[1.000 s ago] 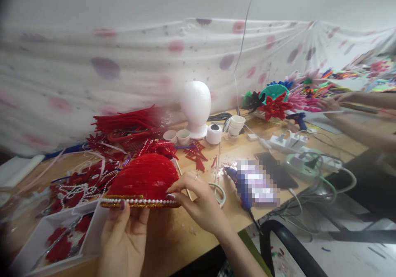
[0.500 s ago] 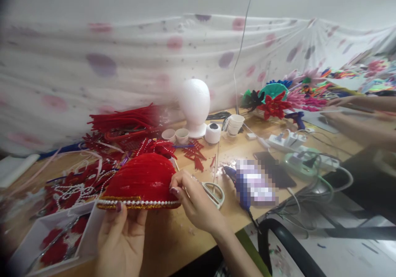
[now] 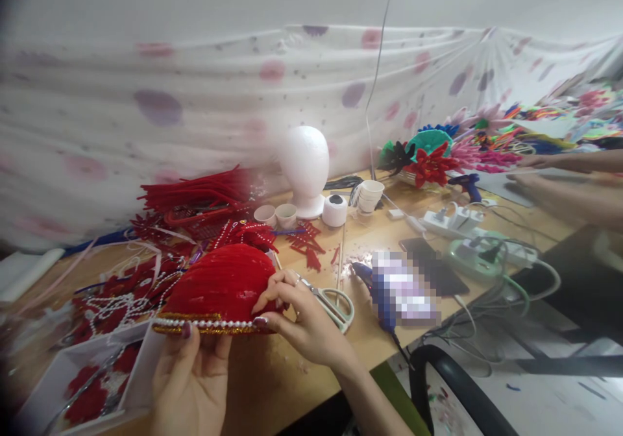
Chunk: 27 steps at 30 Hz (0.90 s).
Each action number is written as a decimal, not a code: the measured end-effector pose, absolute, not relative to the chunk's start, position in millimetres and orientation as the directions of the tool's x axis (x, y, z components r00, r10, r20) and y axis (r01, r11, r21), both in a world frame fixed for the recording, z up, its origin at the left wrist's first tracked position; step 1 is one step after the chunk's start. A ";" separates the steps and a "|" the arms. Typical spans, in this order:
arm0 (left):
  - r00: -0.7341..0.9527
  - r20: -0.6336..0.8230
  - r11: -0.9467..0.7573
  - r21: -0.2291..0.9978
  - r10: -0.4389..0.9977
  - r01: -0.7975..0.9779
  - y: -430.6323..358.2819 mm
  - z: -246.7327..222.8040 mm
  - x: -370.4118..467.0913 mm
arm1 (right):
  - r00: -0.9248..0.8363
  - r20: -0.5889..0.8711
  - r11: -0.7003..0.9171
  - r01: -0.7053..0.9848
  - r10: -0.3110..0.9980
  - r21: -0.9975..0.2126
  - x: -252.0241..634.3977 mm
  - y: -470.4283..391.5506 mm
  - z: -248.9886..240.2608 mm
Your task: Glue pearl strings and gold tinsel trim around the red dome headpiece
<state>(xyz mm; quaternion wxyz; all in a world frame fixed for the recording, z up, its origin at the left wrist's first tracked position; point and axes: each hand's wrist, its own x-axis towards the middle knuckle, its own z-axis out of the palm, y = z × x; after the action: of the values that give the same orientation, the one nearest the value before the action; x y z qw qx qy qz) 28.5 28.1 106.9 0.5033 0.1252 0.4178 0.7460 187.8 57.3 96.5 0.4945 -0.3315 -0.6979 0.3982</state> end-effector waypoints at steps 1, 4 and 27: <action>-0.455 -0.227 -0.140 0.755 0.861 -0.641 28.3 106.0 28.0 | -0.297 0.413 0.452 0.076 0.861 -0.889 188.0 58.1 96.3; -0.453 -0.219 -0.141 0.759 0.864 -0.635 28.0 105.9 28.3 | -0.325 0.391 0.441 0.096 0.861 -0.892 188.7 59.5 98.0; -0.421 -0.277 -0.106 0.717 0.864 -0.689 25.2 101.2 20.2 | -0.272 0.434 0.479 0.125 0.859 -0.869 183.3 54.2 97.3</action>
<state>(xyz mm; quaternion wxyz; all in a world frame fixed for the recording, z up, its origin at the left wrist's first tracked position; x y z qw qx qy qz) 20.2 25.2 101.2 0.5273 0.1061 0.4107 0.7362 183.3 54.2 97.3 0.4922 -0.3487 -0.7052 0.3727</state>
